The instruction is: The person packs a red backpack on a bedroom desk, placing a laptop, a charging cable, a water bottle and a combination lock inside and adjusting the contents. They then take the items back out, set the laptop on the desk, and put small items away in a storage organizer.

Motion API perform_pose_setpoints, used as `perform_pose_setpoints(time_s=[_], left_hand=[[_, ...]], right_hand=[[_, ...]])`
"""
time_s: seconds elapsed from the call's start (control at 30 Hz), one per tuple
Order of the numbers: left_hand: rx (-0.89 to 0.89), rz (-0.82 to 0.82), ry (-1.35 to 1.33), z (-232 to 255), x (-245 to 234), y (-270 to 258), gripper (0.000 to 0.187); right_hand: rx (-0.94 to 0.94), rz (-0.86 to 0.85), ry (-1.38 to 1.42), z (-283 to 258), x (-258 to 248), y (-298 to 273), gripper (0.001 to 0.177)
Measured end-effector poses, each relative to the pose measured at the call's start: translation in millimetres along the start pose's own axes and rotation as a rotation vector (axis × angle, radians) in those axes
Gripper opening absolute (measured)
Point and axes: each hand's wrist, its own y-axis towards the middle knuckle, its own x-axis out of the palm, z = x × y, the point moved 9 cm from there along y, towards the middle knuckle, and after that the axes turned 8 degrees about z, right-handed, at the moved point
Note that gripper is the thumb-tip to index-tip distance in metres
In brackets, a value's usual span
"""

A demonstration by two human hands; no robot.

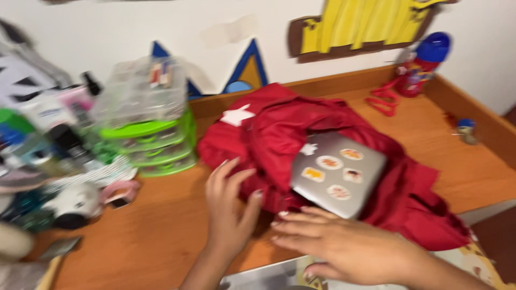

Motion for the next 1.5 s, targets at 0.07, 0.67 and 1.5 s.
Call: perform_pose_setpoints(time_s=[0.07,0.67,1.5], left_hand=[[0.183,-0.121,0.127,30.2,49.8,21.1,0.03],[0.434,-0.49,1.057,2.1,217.6,116.1,0.06],[0.277,-0.445,0.489,29.6,176.3,77.7,0.089]], right_hand=[[0.139,0.011,-0.028,31.2,-22.0,-24.5,0.067],[0.317,-0.064,0.25,308.3,-56.8,2.7,0.102],[0.592,0.122,-0.245,237.8,-126.3,-38.2,0.056]])
